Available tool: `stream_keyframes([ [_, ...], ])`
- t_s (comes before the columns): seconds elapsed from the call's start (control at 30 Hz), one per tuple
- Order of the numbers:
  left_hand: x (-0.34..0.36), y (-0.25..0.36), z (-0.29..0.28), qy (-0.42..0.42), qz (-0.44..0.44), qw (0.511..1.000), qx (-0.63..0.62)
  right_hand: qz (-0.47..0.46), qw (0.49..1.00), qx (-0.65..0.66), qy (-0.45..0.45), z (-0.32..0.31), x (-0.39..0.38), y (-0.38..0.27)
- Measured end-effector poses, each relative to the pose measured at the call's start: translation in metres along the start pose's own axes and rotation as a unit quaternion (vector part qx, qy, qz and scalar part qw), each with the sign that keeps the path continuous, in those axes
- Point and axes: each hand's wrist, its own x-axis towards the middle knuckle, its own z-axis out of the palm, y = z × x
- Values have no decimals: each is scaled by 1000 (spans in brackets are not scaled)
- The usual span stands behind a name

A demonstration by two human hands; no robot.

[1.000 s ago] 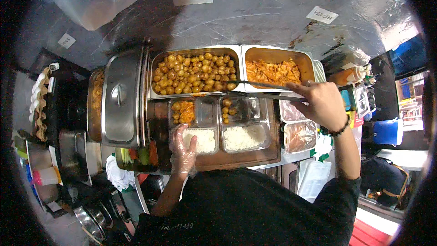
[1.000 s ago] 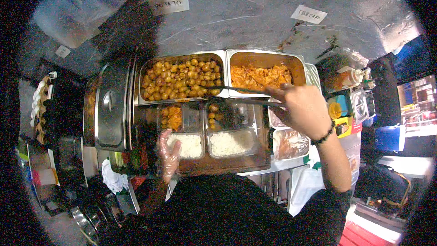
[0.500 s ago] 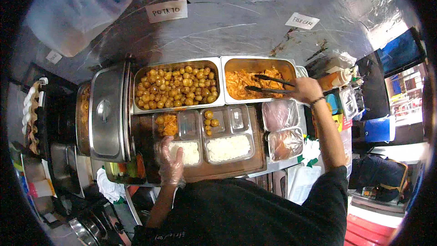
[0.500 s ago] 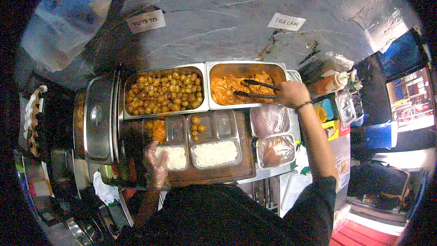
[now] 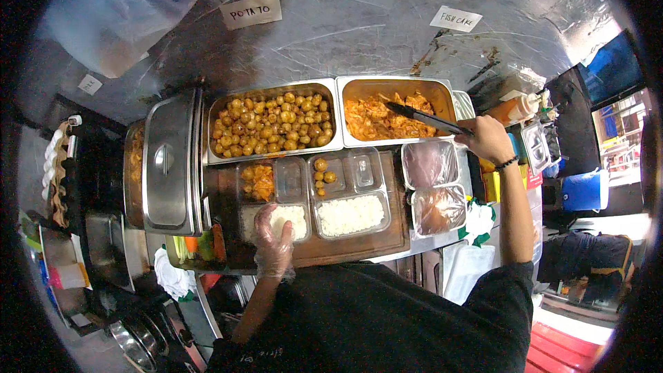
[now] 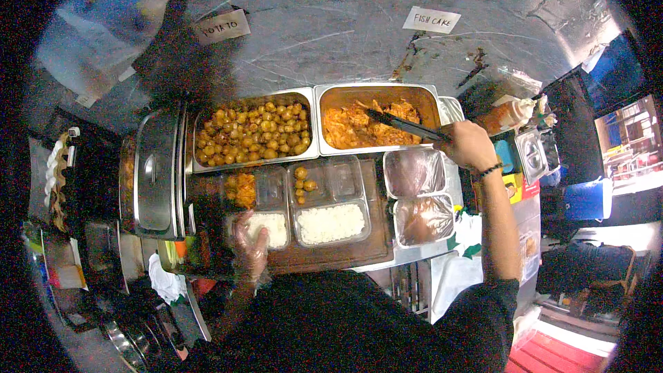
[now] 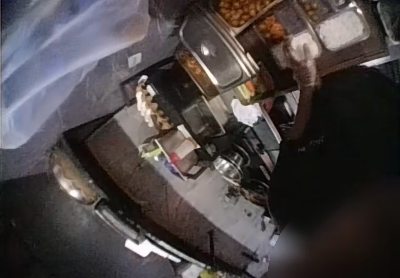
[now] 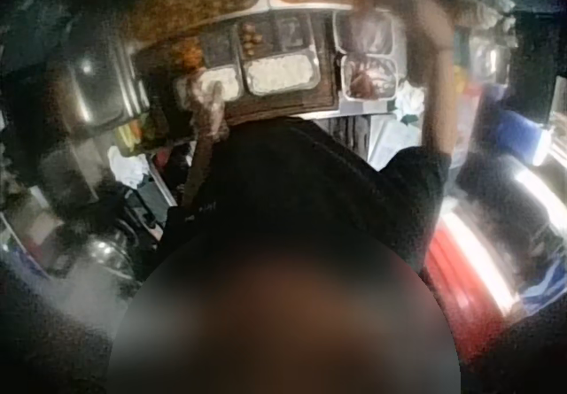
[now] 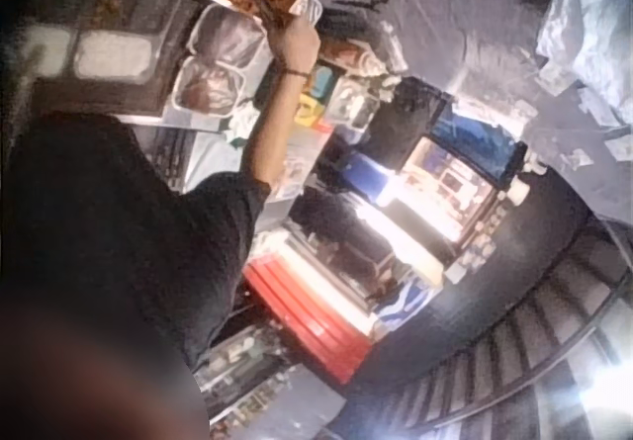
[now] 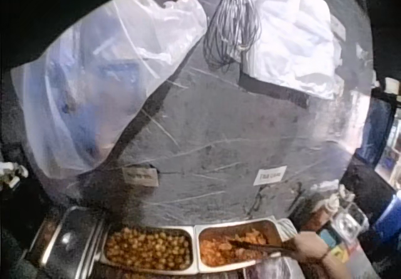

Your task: The person assembles multiple takeout containers by placing rice and various cooked items into compartmentalized plastic boxes. They use tongs to transfer food from labeled metal trays and wear disposable gloves while handling the containers and food.

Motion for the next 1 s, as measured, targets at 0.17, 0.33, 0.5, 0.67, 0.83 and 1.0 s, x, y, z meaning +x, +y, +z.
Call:
stream_keyframes([
  [0.17,9,-8,-15,-42,62,997,25,27,994,101,6,-49,-51,-37],
  [0.33,19,-9,-30,-77,81,993,35,46,988,147,-4,-55,-97,-91],
  [0.5,18,-6,-51,-118,100,987,51,29,991,121,-47,11,-117,-134],
  [0.67,14,-22,-71,-143,86,984,67,100,987,98,-84,74,-116,-193],
  [0.83,16,-27,-91,-129,73,985,92,95,990,81,-65,37,-124,-204],
  [1.0,23,-28,-90,-128,71,987,58,110,989,38,-88,57,-117,-205],
])
